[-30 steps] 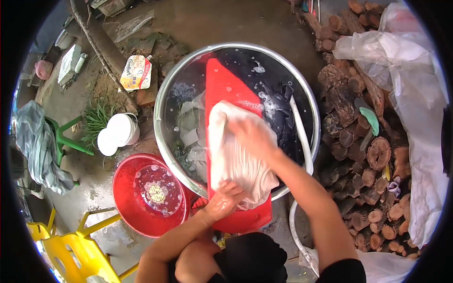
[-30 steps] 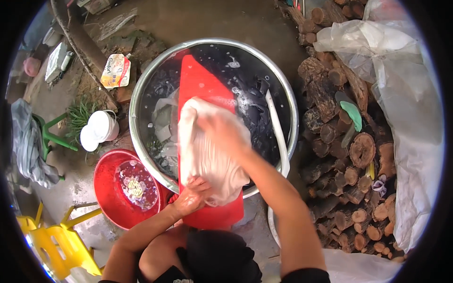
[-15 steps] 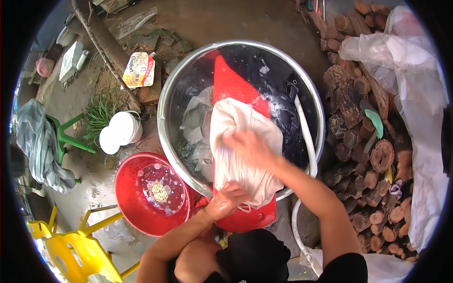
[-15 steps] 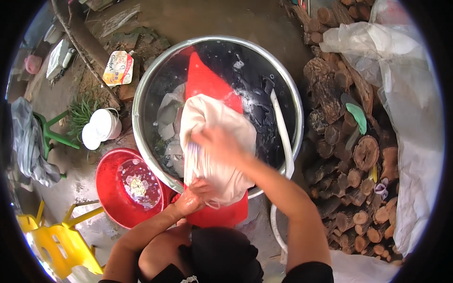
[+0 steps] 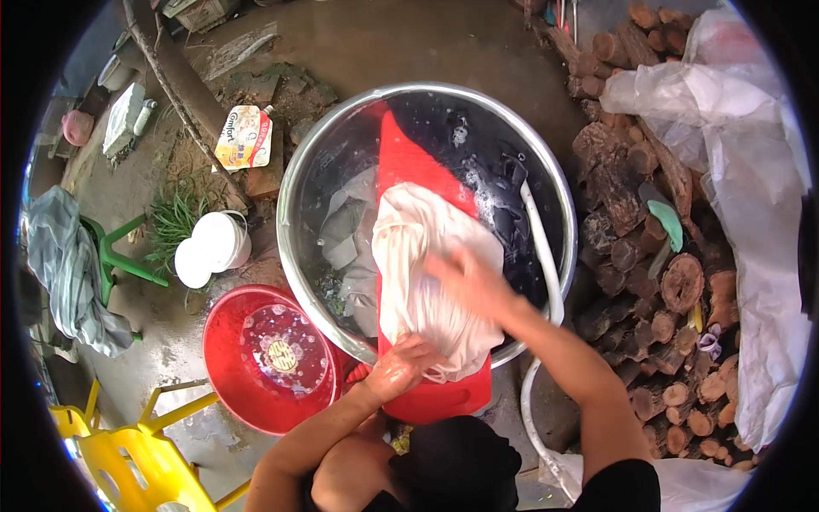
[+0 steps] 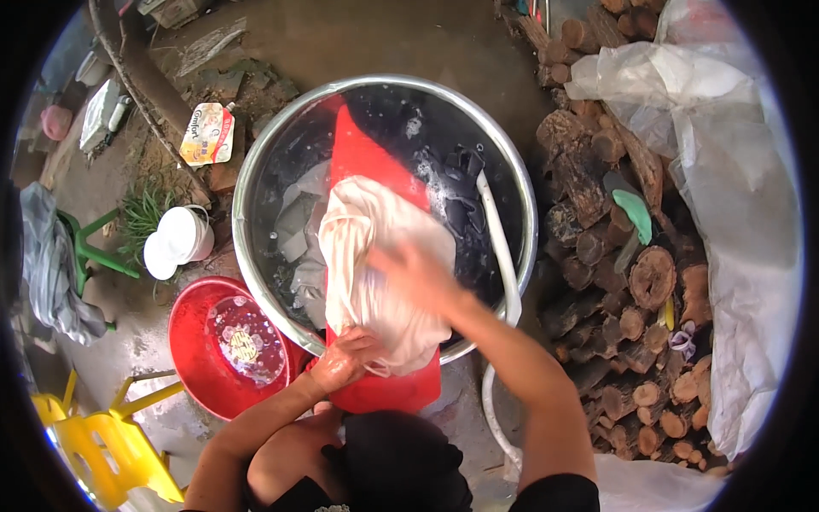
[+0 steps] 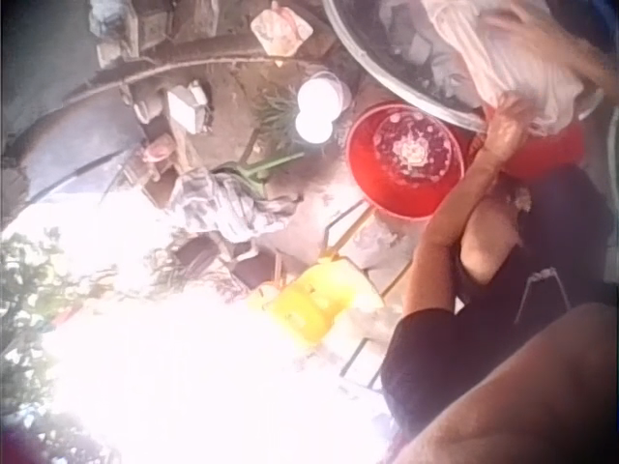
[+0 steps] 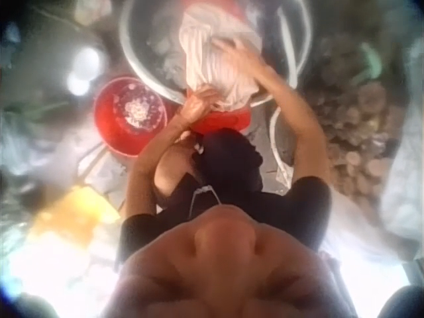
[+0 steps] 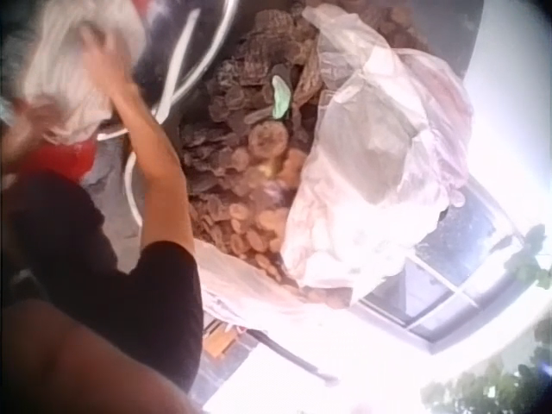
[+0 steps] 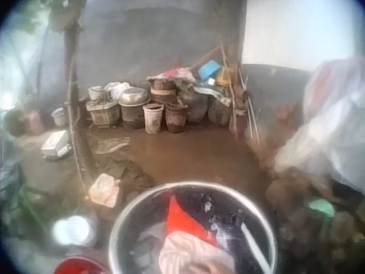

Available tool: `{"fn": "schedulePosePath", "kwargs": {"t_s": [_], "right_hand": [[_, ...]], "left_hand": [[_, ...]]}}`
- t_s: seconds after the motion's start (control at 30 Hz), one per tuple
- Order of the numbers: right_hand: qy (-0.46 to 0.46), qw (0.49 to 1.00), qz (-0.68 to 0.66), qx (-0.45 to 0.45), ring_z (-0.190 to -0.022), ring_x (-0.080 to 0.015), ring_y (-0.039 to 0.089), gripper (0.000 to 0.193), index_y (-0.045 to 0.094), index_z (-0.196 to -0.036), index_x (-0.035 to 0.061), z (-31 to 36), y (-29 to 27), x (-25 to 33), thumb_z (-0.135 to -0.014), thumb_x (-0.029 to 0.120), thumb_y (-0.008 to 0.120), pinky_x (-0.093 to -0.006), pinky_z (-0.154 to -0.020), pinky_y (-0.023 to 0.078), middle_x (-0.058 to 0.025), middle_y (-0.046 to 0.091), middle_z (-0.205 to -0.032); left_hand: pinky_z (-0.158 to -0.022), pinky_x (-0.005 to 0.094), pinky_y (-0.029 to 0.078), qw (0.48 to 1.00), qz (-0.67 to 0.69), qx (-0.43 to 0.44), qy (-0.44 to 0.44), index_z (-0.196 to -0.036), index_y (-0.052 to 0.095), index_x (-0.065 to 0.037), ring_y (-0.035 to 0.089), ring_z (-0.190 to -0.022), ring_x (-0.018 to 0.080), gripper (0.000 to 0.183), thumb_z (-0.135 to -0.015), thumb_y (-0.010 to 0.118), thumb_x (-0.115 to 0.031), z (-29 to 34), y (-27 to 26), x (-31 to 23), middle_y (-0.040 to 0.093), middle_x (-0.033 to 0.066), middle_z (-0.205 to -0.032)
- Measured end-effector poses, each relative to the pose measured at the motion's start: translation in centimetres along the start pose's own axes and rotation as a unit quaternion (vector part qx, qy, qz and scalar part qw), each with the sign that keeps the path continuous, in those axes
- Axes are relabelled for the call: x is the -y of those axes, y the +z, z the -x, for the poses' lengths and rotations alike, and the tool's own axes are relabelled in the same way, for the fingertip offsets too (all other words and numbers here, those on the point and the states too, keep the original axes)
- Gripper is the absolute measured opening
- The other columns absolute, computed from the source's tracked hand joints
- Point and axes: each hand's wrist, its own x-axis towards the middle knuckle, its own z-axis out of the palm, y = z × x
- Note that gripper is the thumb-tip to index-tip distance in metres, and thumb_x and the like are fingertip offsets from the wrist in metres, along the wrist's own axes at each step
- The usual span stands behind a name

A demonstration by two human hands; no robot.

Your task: The person washes a piece of white fabric by hand using a red washboard inside a large metal basin, scrubbing the material against the board and using a brush before rinsing and wringing it.

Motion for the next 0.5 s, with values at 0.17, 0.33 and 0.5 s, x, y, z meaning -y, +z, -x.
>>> {"fn": "schedulePosePath", "kwargs": {"t_s": [0.17,0.33,0.5], "right_hand": [[-0.195,0.878,0.372,-0.23,-0.095,-0.0357,0.052,0.05,0.042,-0.133,0.0196,-9.6,-4.0,-3.3,-0.085,0.016,0.054,-0.0403,-0.083,0.045,-0.0168,0.049,-0.109],[0.012,0.98,0.012,0.199,-0.093,-0.0252,0.055,0.036,0.055,-0.121,0.0149,0.3,-0.2,4.9,-0.087,0.026,0.055,-0.0362,-0.079,0.047,-0.0158,0.052,-0.105],[-0.2,0.956,0.178,0.125,-0.104,-0.03,0.054,0.031,0.054,-0.121,0.0163,-3.0,2.2,2.5,-0.093,0.027,0.044,-0.0406,-0.087,0.046,-0.0115,0.054,-0.112]], "left_hand": [[-0.084,0.0349,0.043,1.0,0.005,-0.001,0.006,-0.098,0.065,-0.009,0.054,-0.098,0.0214,0.035,-0.064,0.059,-0.001,-1.2,0.6,-0.4,0.061,0.0042,-0.094],[-0.087,0.0385,0.041,1.0,-0.005,0.01,-0.011,-0.101,0.063,-0.007,0.052,-0.104,0.025,0.042,-0.059,0.064,-0.003,1.3,0.5,0.7,0.059,0.0068,-0.102],[-0.089,0.0391,0.041,1.0,-0.006,-0.003,0.015,-0.104,0.062,-0.006,0.051,-0.104,0.0269,0.046,-0.058,0.063,-0.003,0.8,0.5,0.7,0.059,0.0097,-0.103]]}}
